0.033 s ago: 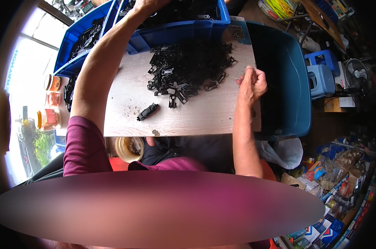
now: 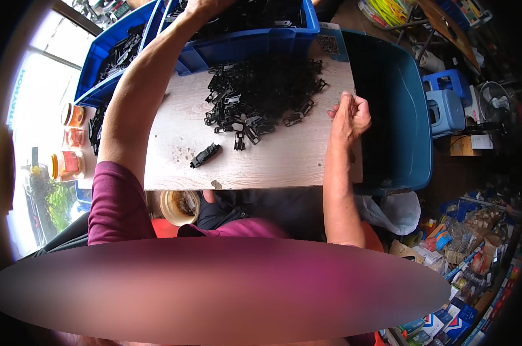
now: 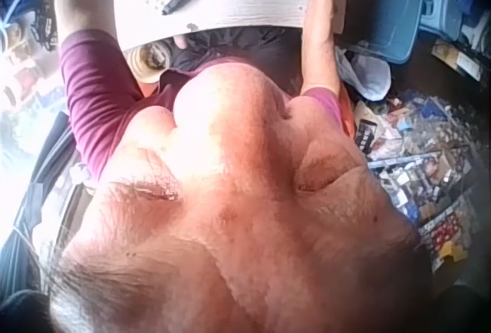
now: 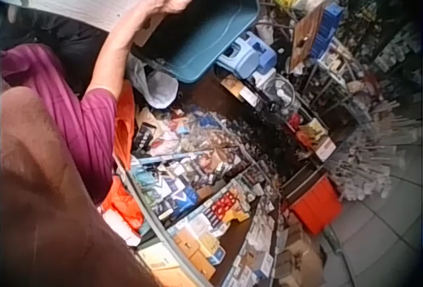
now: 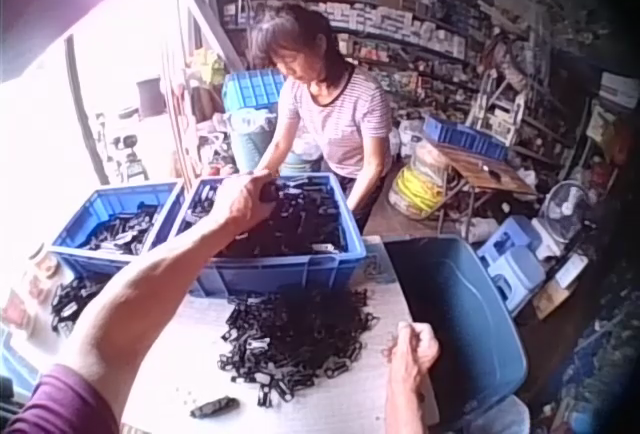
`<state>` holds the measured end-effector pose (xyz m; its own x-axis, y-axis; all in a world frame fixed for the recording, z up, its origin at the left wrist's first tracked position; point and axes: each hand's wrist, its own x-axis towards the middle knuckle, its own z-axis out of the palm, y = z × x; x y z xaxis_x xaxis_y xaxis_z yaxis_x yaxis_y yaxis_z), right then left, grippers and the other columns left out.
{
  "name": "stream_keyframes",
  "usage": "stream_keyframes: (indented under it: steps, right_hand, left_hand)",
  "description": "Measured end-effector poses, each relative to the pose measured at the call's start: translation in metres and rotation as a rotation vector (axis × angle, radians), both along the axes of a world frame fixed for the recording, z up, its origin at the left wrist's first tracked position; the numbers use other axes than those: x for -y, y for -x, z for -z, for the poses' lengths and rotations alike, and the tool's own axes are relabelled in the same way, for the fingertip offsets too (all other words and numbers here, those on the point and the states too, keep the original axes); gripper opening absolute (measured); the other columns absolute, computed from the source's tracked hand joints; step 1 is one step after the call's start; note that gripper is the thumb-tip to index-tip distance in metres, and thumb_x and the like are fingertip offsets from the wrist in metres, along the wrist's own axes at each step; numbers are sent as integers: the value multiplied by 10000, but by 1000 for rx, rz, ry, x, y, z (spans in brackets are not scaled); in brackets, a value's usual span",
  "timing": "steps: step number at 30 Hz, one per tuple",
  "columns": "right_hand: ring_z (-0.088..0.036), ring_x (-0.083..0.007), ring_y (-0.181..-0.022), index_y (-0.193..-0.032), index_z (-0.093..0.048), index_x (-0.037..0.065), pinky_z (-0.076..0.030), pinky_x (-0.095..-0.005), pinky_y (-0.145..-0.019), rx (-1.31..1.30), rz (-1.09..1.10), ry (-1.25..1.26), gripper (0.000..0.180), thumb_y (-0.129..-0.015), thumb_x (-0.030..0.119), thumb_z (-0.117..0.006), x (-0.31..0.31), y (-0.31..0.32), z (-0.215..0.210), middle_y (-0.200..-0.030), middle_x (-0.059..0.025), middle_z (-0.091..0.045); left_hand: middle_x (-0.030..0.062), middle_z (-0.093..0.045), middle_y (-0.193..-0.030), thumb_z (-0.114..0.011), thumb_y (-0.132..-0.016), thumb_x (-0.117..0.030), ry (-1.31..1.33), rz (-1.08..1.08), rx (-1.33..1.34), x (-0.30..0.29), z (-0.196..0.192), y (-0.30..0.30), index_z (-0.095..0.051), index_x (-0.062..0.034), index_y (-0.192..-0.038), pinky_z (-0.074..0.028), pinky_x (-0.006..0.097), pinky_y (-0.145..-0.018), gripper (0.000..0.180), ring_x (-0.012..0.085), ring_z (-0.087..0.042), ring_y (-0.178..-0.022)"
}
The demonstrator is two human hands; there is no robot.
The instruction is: The person assembles plastic components by picking up small plastic pieces from the desk and attaching them onto plastic parts by hand.
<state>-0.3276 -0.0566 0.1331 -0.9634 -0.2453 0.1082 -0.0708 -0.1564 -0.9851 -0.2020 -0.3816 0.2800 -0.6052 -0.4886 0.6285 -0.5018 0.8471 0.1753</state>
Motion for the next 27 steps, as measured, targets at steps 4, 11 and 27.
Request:
stream_keyframes:
  steps: [4,11,27]
  right_hand:
    - [-523,-79,-510,-819,-588,37,-489,-233,-450,1,-12,5,160,-879,156,-677,1,-5,-2,-610,-3,-530]
    - [-526,-89,-500,-829,-592,26,-479,-233,-440,-5,-15,-41,167,-872,162,-679,1,-4,-1,-622,-30,-560]
    - [-569,-108,-520,-811,-576,-9,-513,-241,-428,-38,-22,-48,182,-864,127,-685,2,-1,-1,-678,-80,-615]
  left_hand:
    - [164,-703,-825,-712,-737,-186,-36,67,-268,0,-12,-7,-703,-110,-1045,-535,396,-722,318,319,-689,-768]
    - [90,-654,-698,-649,-812,-116,-346,272,-504,-2,-19,-38,-650,-28,-1041,-470,290,-554,245,112,-591,-632]
    - [122,-691,-946,-746,-790,-122,-281,-84,-516,-111,123,-183,-671,-69,-1070,-535,318,-790,295,230,-686,-866]
